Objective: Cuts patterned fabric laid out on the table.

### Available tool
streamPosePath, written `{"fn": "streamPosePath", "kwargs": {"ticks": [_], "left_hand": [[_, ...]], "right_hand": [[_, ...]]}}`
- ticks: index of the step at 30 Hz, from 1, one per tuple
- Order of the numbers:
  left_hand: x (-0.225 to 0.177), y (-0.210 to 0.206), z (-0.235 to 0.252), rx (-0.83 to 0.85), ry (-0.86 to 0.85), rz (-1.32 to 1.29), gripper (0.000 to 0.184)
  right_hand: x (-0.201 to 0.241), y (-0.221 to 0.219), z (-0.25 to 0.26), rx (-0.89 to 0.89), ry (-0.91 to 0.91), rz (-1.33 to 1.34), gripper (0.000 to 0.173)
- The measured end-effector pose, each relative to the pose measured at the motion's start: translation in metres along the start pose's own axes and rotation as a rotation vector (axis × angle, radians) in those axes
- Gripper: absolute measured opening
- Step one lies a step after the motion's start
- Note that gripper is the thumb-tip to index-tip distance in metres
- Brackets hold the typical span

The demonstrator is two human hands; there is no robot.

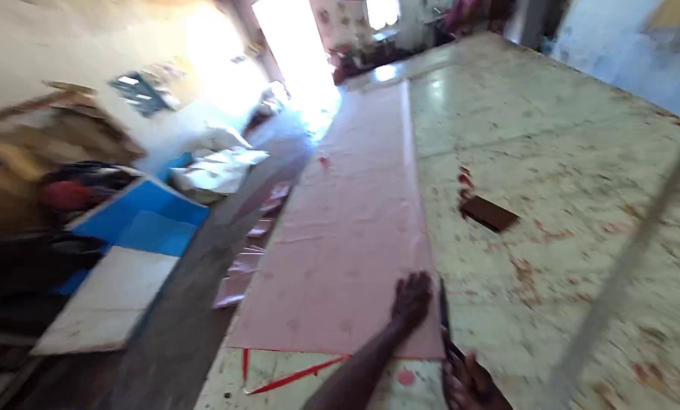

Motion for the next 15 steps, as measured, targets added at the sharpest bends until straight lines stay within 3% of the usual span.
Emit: {"fn": "streamPosePath", "kwargs": {"ticks": [9, 15], "left_hand": [[0.007, -0.016, 0.011, -0.082, -0.076, 0.054, 0.053], [0.010, -0.019, 0.011, -0.081, -0.076, 0.038, 0.054]], "right_hand": [[0.002, 0.003, 0.019, -0.054, -0.039, 0.147, 0.059], [-0.002, 0.008, 0.014, 0.008, -0.047, 0.335, 0.051]]}}
Point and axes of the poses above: each hand's wrist, its own z-axis towards the middle knuckle, its own y-axis out of the back of the hand, x = y × z, the point moved 8 cm from there along z, towards the middle knuckle, and after that the axes turned 4 degrees about -y, right-handed, at the moved point
